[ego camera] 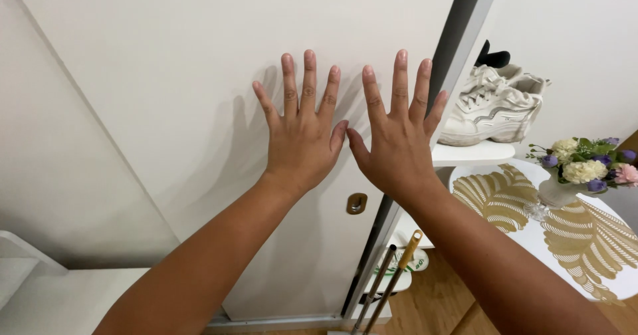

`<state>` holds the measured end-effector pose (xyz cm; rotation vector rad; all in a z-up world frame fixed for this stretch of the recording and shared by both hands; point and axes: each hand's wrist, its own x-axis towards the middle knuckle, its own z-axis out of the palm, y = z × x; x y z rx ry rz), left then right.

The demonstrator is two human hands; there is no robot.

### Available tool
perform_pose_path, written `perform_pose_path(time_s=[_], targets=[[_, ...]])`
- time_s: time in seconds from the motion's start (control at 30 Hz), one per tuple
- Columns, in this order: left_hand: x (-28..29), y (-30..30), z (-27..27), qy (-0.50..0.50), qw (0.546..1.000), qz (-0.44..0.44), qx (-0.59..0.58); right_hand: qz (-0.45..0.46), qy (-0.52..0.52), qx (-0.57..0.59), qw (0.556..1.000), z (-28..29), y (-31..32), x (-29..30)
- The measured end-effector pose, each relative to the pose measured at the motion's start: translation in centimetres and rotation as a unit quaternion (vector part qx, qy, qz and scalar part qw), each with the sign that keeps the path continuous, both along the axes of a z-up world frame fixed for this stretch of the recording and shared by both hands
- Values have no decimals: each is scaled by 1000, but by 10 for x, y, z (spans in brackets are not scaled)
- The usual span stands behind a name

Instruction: The person picks up a broom and dustpan, then moves a vase of flowers from a bedside table to a small round table. They adjust a lamp and two framed signs on the bedside table, then place a black pouch into a wardrobe. Finally, they sweep the floor near the bed with the broom and dustpan.

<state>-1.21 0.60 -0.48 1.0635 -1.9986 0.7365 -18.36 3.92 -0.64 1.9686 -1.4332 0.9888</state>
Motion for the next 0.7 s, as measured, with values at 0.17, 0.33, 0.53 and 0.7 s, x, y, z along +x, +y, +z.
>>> perform_pose_path(time_s=[0.17, 0.33, 0.53, 0.7], targets=[[-24, 9, -14, 12, 1000, 9, 21, -1, 1, 23, 1000, -10, 7, -16], [-52, 15, -32, 14, 999, 9, 32, -1, 15, 21, 1000, -27, 4, -40], [-73, 20, -59, 15, 998, 3, 61, -2, 10, 42, 999, -53, 8, -60], [-78, 22, -68, -2, 997, -22, 78, -11, -3, 72, 997, -64, 19, -65]])
